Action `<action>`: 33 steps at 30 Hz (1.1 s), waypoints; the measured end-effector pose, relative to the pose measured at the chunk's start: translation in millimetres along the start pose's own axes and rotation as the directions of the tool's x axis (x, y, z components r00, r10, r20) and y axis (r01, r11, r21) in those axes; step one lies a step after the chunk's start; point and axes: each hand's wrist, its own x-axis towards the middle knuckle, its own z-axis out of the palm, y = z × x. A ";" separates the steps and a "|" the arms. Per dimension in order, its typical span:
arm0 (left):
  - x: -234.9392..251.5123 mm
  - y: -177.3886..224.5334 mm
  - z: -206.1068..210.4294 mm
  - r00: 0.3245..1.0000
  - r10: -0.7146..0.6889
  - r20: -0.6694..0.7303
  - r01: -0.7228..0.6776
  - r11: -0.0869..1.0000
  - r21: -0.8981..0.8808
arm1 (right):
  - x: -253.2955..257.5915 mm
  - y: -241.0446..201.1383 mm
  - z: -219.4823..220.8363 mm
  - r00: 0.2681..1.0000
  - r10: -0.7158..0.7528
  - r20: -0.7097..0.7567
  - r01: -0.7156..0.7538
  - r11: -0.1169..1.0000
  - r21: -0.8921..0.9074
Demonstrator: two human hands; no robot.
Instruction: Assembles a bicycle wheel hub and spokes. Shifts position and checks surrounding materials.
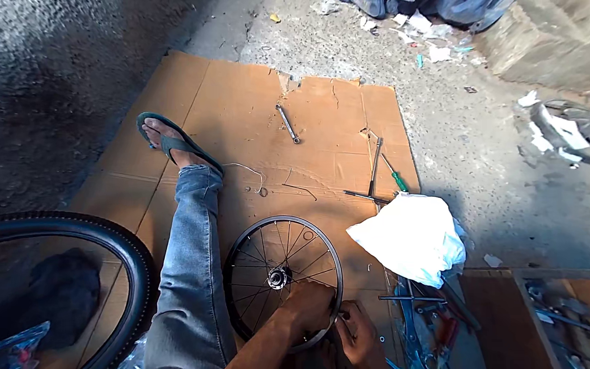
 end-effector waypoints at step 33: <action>-2.9 -16.4 2.9 0.996 0.082 0.022 -0.085 0.981 0.174 | -16.0 -18.3 -6.1 0.979 0.184 0.084 -0.192 0.976 0.106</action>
